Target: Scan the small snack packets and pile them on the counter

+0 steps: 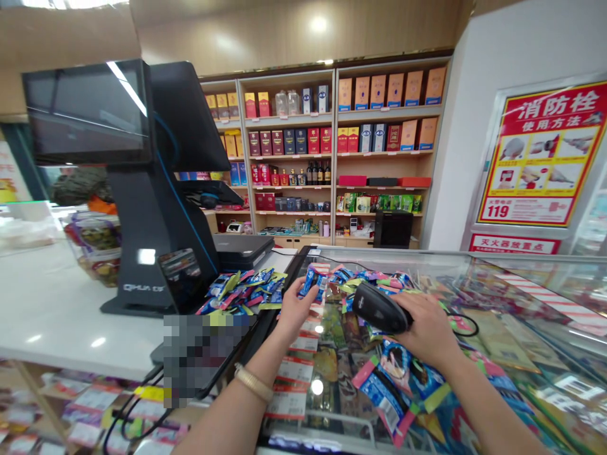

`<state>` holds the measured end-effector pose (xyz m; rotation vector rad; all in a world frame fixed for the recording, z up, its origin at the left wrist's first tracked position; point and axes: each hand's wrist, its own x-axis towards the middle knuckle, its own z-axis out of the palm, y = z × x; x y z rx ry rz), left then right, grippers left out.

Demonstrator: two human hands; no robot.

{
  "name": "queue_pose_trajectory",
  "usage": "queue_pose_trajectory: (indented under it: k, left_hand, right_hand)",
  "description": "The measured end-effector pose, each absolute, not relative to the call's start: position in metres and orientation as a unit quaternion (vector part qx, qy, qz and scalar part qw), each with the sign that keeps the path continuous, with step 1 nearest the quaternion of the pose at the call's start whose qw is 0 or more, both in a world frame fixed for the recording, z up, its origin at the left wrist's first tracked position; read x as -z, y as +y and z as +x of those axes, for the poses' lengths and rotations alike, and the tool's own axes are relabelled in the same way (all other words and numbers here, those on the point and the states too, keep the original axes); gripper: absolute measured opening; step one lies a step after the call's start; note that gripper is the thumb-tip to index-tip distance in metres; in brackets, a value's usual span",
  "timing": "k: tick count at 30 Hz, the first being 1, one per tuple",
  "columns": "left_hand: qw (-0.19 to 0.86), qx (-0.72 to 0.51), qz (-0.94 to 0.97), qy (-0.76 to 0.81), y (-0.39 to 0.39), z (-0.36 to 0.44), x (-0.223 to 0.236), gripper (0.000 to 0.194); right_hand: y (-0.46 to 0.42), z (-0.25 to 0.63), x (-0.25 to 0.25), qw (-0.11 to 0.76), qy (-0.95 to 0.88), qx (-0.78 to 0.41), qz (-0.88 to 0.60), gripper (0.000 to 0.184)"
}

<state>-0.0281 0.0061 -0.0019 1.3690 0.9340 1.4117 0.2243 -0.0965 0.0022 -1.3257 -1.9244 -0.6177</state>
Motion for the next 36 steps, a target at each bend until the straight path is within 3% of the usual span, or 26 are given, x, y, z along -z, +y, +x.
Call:
queue_pose_trajectory:
  k: [5, 7, 10, 16, 20, 31, 36]
  left_hand:
    - [0.156, -0.713, 0.524, 0.438, 0.031, -0.060, -0.011, 0.035]
    - [0.045, -0.722, 0.511, 0.465, 0.040, -0.076, -0.015, 0.040]
    - [-0.031, -0.673, 0.508, 0.536, 0.049, -0.091, -0.014, 0.045]
    - [-0.049, -0.489, 0.550, 0.676, 0.045, -0.085, -0.005, 0.057]
    - [-0.087, -0.439, 0.554, 0.702, 0.032, -0.078, -0.009, 0.058]
    - [-0.109, -0.470, 0.560, 0.673, 0.028, -0.077, -0.016, 0.058]
    - [-0.003, -0.524, 0.729, 0.441, 0.014, -0.057, -0.021, 0.049]
  right_hand:
    - [-0.093, 0.230, 0.003, 0.351, -0.737, 0.273, -0.509, 0.030]
    - [-0.092, 0.231, 0.004, 0.348, -0.736, 0.282, -0.507, 0.031]
    - [-0.091, 0.233, 0.006, 0.350, -0.734, 0.297, -0.500, 0.032]
    - [-0.090, 0.236, 0.009, 0.349, -0.730, 0.312, -0.498, 0.034]
    - [-0.089, 0.237, 0.010, 0.353, -0.726, 0.301, -0.508, 0.035]
    - [-0.090, 0.245, 0.003, 0.373, -0.682, 0.270, -0.569, 0.032]
    - [-0.091, 0.245, -0.002, 0.384, -0.667, 0.265, -0.580, 0.032]
